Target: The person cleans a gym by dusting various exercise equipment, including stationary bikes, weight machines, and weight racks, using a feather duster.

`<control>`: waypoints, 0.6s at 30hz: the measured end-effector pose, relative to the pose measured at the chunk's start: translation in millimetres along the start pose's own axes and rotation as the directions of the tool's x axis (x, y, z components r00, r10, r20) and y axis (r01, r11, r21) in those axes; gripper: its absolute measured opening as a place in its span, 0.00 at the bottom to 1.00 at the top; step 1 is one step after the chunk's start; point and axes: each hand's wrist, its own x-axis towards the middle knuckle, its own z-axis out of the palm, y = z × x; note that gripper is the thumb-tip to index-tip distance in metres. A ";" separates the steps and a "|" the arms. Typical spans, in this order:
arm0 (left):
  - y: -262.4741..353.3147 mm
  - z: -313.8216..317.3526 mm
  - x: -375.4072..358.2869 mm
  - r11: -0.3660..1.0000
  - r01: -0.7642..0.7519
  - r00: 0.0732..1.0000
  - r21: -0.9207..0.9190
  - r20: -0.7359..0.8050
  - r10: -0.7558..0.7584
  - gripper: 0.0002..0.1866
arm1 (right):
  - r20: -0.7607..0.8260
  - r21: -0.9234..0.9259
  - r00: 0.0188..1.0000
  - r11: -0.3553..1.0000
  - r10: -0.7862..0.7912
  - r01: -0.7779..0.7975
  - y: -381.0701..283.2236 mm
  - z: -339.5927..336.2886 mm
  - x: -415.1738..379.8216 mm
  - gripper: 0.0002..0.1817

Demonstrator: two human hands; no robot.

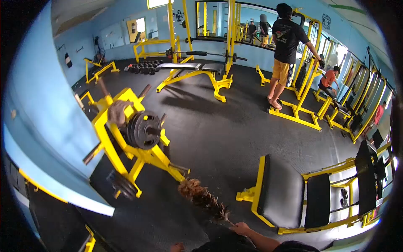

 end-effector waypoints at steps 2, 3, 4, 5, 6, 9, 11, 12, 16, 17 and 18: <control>16.6 -27.3 40.9 0.986 -0.115 0.993 0.119 0.008 0.115 0.14 | 0.005 0.021 0.999 0.999 0.046 -0.046 -35.4 -40.1 11.8 0.28; 24.6 -41.1 64.2 0.932 -0.252 0.966 0.261 0.020 0.256 0.13 | 0.009 0.018 0.996 0.996 0.091 -0.091 -51.0 -60.6 11.9 0.28; 32.8 -54.0 94.1 0.774 -0.431 0.882 0.465 0.037 0.469 0.13 | -0.018 0.021 0.995 0.995 0.094 -0.094 -61.4 -82.9 21.3 0.28; 52.0 -73.9 114.6 0.533 -0.527 0.734 0.662 0.037 0.678 0.13 | -0.020 0.002 0.994 0.994 0.106 -0.106 -71.1 -104.2 30.9 0.30; 71.1 -89.0 134.8 0.479 -0.525 0.592 0.703 -0.102 0.799 0.14 | -0.012 -0.013 0.992 0.992 0.125 -0.125 -78.3 -118.8 37.5 0.31; 201.3 -159.6 169.5 0.950 0.044 0.999 -0.309 0.009 -0.043 0.12 | -0.102 0.013 0.993 0.998 0.059 -0.058 -110.7 -174.8 46.0 0.30; 253.4 -177.7 198.7 0.658 0.160 0.981 -0.736 0.043 -0.190 0.13 | -0.246 0.080 0.969 0.997 0.023 -0.003 -126.9 -199.3 62.0 0.29; 294.7 -192.1 191.7 0.611 0.147 0.979 -0.778 0.024 -0.204 0.11 | -0.378 0.147 0.926 0.987 -0.011 0.071 -137.5 -212.8 70.7 0.28; 374.0 -218.9 240.2 0.465 0.212 0.975 -0.859 0.155 -0.157 0.09 | -0.273 0.165 0.962 0.985 -0.009 0.056 -192.0 -281.9 121.2 0.26; 382.1 -219.0 269.7 0.435 0.198 0.978 -0.879 0.145 -0.153 0.09 | -0.272 0.128 0.962 0.990 -0.029 0.067 -203.5 -298.5 139.4 0.26; 383.0 -211.5 312.3 0.371 0.234 0.972 -0.899 0.222 -0.075 0.09 | -0.169 0.162 0.985 0.987 0.020 0.008 -218.3 -317.0 153.5 0.27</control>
